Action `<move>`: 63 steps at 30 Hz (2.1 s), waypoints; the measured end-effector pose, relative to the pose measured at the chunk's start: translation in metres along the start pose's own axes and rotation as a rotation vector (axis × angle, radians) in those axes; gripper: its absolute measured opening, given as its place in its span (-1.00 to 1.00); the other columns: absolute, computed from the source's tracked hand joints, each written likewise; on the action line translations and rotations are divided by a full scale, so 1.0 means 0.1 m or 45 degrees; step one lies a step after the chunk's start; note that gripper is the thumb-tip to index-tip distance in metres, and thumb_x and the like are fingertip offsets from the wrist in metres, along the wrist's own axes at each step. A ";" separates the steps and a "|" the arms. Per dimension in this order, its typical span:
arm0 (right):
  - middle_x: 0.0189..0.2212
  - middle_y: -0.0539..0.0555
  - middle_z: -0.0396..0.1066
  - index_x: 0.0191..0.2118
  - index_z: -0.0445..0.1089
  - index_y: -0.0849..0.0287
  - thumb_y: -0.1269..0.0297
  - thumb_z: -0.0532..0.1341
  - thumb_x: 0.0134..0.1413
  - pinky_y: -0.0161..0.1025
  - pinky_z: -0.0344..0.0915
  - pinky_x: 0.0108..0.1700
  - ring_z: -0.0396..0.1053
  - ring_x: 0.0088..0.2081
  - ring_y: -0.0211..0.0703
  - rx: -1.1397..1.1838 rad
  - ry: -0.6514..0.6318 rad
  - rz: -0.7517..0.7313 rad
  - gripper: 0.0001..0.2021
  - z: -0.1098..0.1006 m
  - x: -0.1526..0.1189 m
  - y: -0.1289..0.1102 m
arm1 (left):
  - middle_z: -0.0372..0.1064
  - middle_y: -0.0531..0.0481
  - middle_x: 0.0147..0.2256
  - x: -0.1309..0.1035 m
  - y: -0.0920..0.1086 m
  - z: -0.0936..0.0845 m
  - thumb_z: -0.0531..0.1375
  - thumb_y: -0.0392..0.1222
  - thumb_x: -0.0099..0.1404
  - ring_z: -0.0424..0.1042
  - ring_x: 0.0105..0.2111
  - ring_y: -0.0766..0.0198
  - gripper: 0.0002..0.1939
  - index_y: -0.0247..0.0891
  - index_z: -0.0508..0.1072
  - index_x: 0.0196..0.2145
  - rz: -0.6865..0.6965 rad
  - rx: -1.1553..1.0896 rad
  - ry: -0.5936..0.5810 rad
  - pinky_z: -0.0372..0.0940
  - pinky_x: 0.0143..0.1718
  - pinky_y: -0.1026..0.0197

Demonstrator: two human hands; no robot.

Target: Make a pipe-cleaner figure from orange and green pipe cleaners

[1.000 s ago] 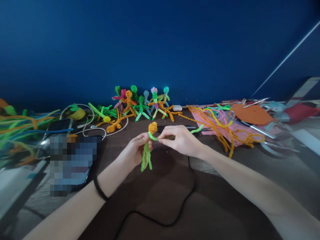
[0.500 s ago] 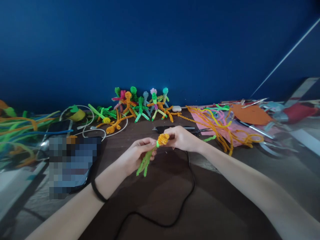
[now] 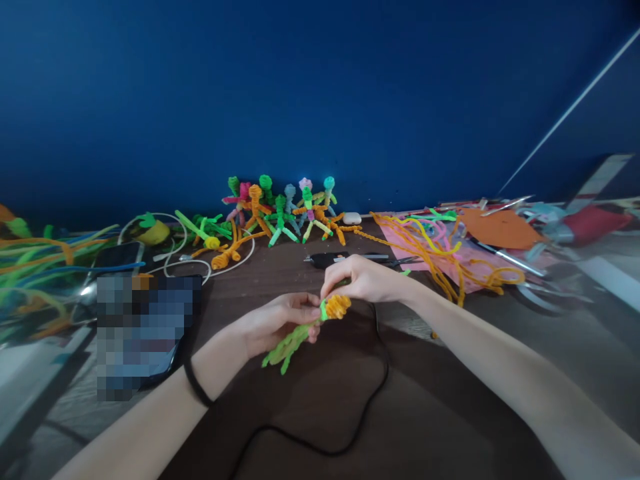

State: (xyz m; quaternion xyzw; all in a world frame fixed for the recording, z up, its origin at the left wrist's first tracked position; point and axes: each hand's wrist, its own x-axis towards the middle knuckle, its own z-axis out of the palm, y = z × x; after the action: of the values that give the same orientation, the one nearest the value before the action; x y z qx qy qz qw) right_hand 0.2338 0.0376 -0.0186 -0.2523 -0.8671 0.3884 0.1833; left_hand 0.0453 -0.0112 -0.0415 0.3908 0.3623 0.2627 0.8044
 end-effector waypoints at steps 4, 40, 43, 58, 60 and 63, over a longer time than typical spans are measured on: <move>-0.46 0.02 0.40 -0.41 0.45 0.28 0.38 0.22 -0.05 -0.40 0.19 -0.34 0.32 -0.40 -0.32 -0.113 0.041 -0.035 -0.91 0.02 -0.01 -0.06 | 0.29 0.04 -0.58 0.02 -0.04 0.01 0.28 -0.30 -0.02 0.30 -0.59 0.40 -0.81 -0.39 0.37 -0.41 -0.054 0.043 -0.046 0.23 -0.49 0.31; -0.42 0.02 0.22 -0.44 0.31 0.25 0.40 0.13 0.04 -0.36 0.16 -0.34 0.23 -0.39 -0.31 -0.407 0.511 -0.173 -0.92 0.28 0.04 -0.13 | 0.26 0.01 -0.62 0.14 0.00 -0.06 0.02 -0.49 0.19 0.25 -0.66 0.51 -0.76 -0.43 0.39 -0.56 0.200 -0.460 0.368 0.27 -0.60 0.49; -0.42 0.03 0.22 -0.40 0.32 0.24 0.39 0.13 0.05 -0.36 0.16 -0.34 0.23 -0.38 -0.30 -0.399 0.541 -0.201 -0.94 0.30 0.05 -0.11 | 0.26 0.02 -0.62 0.15 0.00 -0.07 0.02 -0.49 0.20 0.28 -0.65 0.49 -0.78 -0.41 0.38 -0.54 0.262 -0.471 0.430 0.27 -0.58 0.48; -0.47 0.02 0.30 -0.42 0.38 0.23 0.39 0.14 0.05 -0.37 0.15 -0.33 0.25 -0.41 -0.32 -0.401 0.535 -0.223 -0.90 0.30 0.05 -0.06 | 0.29 0.04 -0.56 0.13 0.03 -0.07 0.21 -0.33 0.07 0.25 -0.60 0.48 -0.95 -0.39 0.41 -0.48 0.479 -0.379 0.485 0.16 -0.66 0.47; -0.48 0.01 0.31 -0.43 0.39 0.24 0.39 0.15 0.04 -0.38 0.16 -0.34 0.26 -0.42 -0.33 -0.357 0.557 -0.207 -0.90 0.28 0.05 -0.06 | 0.24 0.09 -0.58 0.12 0.03 -0.07 0.24 -0.36 0.01 0.20 -0.64 0.52 -0.93 -0.38 0.38 -0.51 0.503 -0.388 0.476 0.09 -0.70 0.50; -0.49 0.01 0.33 -0.45 0.40 0.24 0.39 0.17 0.00 -0.37 0.18 -0.36 0.27 -0.43 -0.32 -0.244 0.590 -0.115 -0.92 0.26 0.06 -0.05 | 0.12 0.15 -0.64 0.10 0.03 -0.05 0.26 -0.35 -0.02 0.06 -0.70 0.58 -0.89 -0.38 0.36 -0.53 0.518 -0.396 0.429 -0.05 -0.78 0.53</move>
State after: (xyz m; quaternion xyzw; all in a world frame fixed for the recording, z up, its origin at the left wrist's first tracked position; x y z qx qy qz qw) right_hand 0.2143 0.0229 -0.0301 -0.3118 -0.8451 0.2276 0.3697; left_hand 0.0468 -0.0001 -0.0451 0.2783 0.3603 0.5319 0.7140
